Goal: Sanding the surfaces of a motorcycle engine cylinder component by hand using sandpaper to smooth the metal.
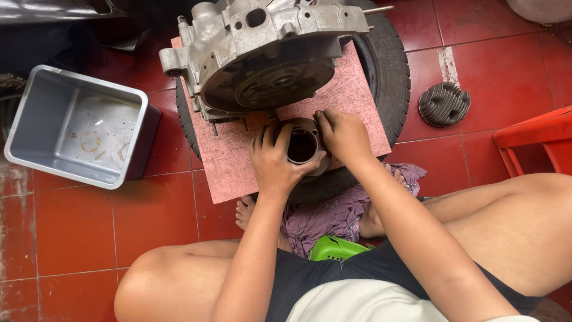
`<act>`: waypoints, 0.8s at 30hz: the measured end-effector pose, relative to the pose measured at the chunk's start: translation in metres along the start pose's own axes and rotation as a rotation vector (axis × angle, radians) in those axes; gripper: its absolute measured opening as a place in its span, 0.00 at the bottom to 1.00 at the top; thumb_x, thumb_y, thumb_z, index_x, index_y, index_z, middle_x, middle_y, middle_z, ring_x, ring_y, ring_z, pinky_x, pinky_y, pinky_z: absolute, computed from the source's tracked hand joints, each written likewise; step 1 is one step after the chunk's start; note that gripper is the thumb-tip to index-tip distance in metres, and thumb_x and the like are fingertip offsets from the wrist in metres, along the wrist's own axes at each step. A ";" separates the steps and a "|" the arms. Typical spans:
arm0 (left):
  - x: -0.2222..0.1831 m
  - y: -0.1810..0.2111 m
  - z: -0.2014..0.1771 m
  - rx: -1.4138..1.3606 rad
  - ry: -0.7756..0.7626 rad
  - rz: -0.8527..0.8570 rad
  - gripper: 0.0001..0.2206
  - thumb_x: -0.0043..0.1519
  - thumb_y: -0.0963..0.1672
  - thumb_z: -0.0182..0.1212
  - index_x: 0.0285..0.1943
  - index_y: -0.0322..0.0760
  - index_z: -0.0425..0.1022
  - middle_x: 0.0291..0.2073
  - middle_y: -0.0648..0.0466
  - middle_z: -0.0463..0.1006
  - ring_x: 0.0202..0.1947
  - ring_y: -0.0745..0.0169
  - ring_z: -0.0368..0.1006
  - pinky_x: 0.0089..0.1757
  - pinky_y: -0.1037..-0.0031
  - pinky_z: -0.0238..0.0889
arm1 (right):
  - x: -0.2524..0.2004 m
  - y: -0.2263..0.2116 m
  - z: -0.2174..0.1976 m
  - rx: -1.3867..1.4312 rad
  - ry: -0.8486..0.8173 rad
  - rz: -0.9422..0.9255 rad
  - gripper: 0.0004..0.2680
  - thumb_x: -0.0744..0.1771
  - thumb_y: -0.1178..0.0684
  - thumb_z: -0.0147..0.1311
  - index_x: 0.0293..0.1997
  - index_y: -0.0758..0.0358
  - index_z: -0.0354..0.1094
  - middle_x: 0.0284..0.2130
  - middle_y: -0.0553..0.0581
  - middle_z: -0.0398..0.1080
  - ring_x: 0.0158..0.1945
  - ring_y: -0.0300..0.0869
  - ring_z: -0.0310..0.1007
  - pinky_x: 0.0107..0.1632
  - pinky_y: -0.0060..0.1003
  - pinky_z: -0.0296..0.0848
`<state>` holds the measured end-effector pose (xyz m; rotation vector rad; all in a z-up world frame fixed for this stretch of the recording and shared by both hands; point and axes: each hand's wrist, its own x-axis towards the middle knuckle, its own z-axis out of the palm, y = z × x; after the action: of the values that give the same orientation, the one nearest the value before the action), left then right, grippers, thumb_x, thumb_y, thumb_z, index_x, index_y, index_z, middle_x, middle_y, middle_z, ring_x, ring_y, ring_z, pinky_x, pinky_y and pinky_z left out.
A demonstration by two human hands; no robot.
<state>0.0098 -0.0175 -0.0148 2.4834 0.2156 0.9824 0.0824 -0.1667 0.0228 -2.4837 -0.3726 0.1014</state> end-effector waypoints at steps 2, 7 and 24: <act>0.003 0.000 0.000 -0.002 0.019 -0.004 0.34 0.39 0.65 0.66 0.46 0.46 0.79 0.40 0.45 0.77 0.45 0.42 0.77 0.48 0.60 0.72 | -0.007 -0.003 -0.006 -0.018 -0.002 -0.009 0.13 0.71 0.44 0.48 0.31 0.60 0.69 0.23 0.66 0.72 0.37 0.65 0.77 0.37 0.58 0.73; 0.003 0.001 -0.002 0.006 -0.012 -0.006 0.34 0.37 0.65 0.68 0.46 0.47 0.79 0.40 0.46 0.78 0.45 0.42 0.78 0.48 0.57 0.72 | -0.067 -0.003 -0.009 0.059 0.025 0.110 0.15 0.71 0.44 0.48 0.27 0.61 0.66 0.22 0.67 0.70 0.38 0.64 0.76 0.37 0.54 0.73; 0.000 -0.002 -0.001 -0.020 -0.030 -0.006 0.36 0.37 0.65 0.69 0.46 0.45 0.79 0.40 0.46 0.78 0.44 0.39 0.78 0.48 0.55 0.72 | -0.021 -0.007 -0.007 0.035 0.036 0.041 0.16 0.72 0.44 0.47 0.29 0.61 0.69 0.22 0.67 0.71 0.37 0.65 0.76 0.37 0.57 0.72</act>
<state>0.0089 -0.0156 -0.0150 2.4760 0.2026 0.9395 0.0615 -0.1712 0.0320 -2.4555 -0.3023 0.0797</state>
